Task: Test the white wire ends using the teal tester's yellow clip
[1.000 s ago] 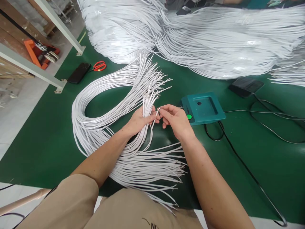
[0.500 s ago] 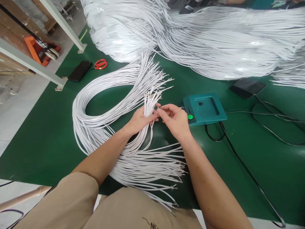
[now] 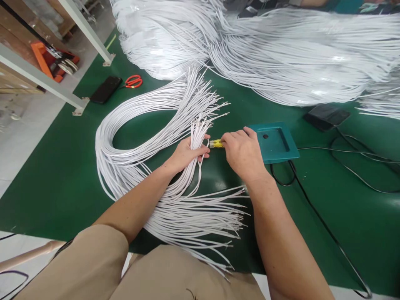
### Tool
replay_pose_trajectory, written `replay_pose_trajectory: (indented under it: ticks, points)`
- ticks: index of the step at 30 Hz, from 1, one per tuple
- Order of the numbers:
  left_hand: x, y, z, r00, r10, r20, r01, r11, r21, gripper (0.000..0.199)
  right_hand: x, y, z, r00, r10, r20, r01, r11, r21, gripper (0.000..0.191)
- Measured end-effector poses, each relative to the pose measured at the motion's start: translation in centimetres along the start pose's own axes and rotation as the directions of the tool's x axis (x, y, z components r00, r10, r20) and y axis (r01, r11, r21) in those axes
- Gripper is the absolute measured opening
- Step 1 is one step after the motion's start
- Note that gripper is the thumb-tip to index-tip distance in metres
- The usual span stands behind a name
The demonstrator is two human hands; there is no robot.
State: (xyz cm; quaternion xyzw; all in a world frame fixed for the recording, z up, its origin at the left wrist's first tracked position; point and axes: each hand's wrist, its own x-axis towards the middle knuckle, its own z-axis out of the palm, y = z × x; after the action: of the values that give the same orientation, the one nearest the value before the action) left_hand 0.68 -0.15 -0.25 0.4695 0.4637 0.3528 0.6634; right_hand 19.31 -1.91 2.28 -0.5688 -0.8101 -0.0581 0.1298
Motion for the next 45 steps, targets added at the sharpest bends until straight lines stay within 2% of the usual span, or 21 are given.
replay_pose_trajectory:
  ticks: [3,13,17,19,22,25,29,31,33,34,36,39,45]
  points:
    - [0.1,-0.1,0.0,1.0,-0.004,-0.011,0.004,1.0,0.015,0.048,0.3,0.4,0.0,0.999,-0.01,0.033,0.008,0.999,0.034,0.022]
    - [0.5,-0.7,0.4,0.996,-0.01,-0.088,0.022,0.991,0.132,0.043,0.8,0.5,0.3,0.999,0.025,0.021,-0.026,0.999,0.044,0.024]
    - [0.5,-0.6,0.6,0.996,-0.013,-0.088,0.026,0.989,0.144,0.044,0.6,0.4,-0.2,1.0,0.025,0.017,-0.025,0.999,0.029,0.021]
    - [0.4,-0.4,0.6,0.997,-0.023,-0.075,0.034,0.989,0.143,0.044,0.2,0.6,-0.5,0.994,0.088,-0.063,-0.089,0.996,-0.011,0.02]
    - [0.2,-0.1,0.4,0.997,-0.044,-0.059,0.052,0.99,0.133,0.043,-0.6,1.3,-0.5,0.941,0.277,-0.196,-0.294,0.954,-0.065,0.029]
    - [0.1,0.1,0.0,0.997,-0.05,-0.05,0.055,0.993,0.104,0.043,-1.2,2.1,-0.1,0.916,0.348,-0.2,-0.367,0.928,-0.068,0.038]
    - [0.0,0.2,-0.7,0.999,-0.034,-0.029,0.035,0.999,0.042,0.048,-1.4,2.1,0.1,0.92,0.309,-0.241,-0.318,0.948,0.003,0.035]
    - [0.0,0.1,-0.9,0.999,-0.039,0.007,0.039,0.999,0.004,0.047,-1.4,1.2,-0.2,0.928,0.246,-0.279,-0.223,0.968,0.111,0.029]
    - [0.0,0.0,-1.0,0.999,-0.043,0.033,0.044,0.998,-0.036,0.042,-1.4,-0.4,-0.4,0.961,0.098,-0.258,-0.031,0.967,0.251,0.024]
    - [0.0,0.0,-1.1,0.998,-0.04,0.039,0.042,0.997,-0.059,0.04,-1.4,-1.4,-0.4,0.975,-0.013,-0.222,0.084,0.946,0.314,0.023]
    - [-0.1,0.1,-1.1,0.998,-0.03,0.049,0.035,0.993,-0.116,0.038,-1.4,-3.1,-0.3,0.971,-0.188,-0.148,0.229,0.906,0.355,0.024]
    - [-0.2,0.2,-1.1,0.998,-0.032,0.063,0.043,0.98,-0.192,0.039,-1.3,-4.7,0.1,0.97,-0.232,-0.071,0.243,0.939,0.245,0.028]
    - [-0.1,0.4,-1.3,0.993,-0.11,0.044,0.117,0.97,-0.212,0.036,-1.1,-4.9,-0.2,0.989,-0.146,0.024,0.143,0.984,0.103,0.031]
